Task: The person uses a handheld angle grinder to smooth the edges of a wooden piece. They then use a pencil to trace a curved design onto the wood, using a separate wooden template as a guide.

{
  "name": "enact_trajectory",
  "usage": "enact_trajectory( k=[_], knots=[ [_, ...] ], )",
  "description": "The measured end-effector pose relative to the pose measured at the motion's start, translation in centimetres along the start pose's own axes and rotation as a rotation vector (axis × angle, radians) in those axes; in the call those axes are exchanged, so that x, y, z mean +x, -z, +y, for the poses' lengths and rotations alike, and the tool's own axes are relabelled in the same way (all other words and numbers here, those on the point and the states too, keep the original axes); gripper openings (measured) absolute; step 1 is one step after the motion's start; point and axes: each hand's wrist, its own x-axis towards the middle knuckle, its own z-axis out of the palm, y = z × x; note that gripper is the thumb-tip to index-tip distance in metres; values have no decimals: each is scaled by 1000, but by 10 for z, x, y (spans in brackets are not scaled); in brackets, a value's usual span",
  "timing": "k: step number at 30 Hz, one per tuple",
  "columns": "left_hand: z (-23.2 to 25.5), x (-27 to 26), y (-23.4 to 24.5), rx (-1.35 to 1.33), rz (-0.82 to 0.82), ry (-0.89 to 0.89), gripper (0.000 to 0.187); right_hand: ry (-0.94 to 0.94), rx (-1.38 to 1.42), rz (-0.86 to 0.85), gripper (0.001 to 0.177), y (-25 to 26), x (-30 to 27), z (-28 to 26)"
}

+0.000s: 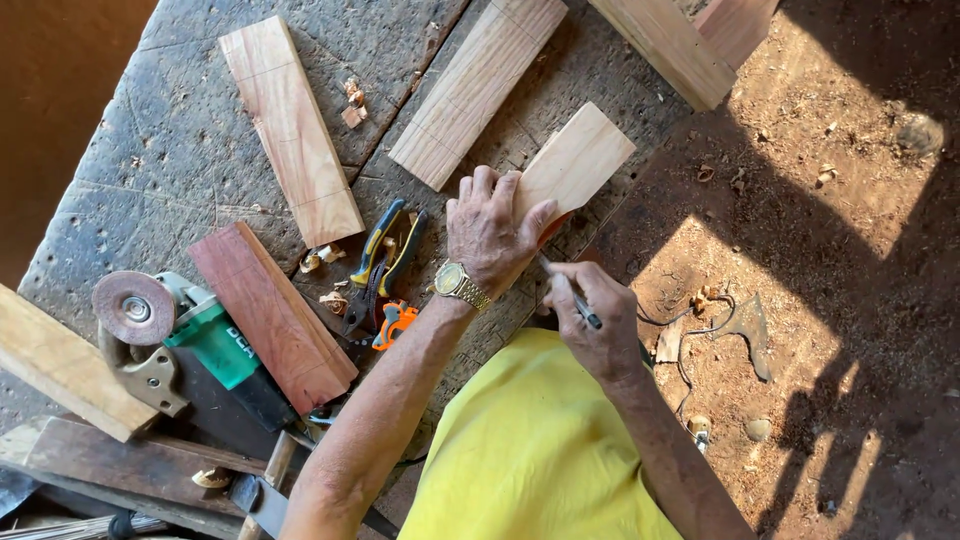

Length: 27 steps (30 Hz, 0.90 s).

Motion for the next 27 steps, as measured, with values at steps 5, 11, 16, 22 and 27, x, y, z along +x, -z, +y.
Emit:
enact_trajectory(
  k=[5,11,16,22,27],
  knots=[
    [5,0,2,4,-31,43,57,32,46,75,14,-10,8,0],
    [2,0,-1,-4,8,0,54,17,-55,-63,14,-1,-6,3],
    [3,-2,1,0,6,-7,53,-7,97,-10,14,6,9,2],
    [4,-1,-1,-45,15,3,53,-107,234,-64,14,10,25,23],
    [4,0,0,-58,15,-2,52,-196,230,-47,15,22,36,27]
  ],
)
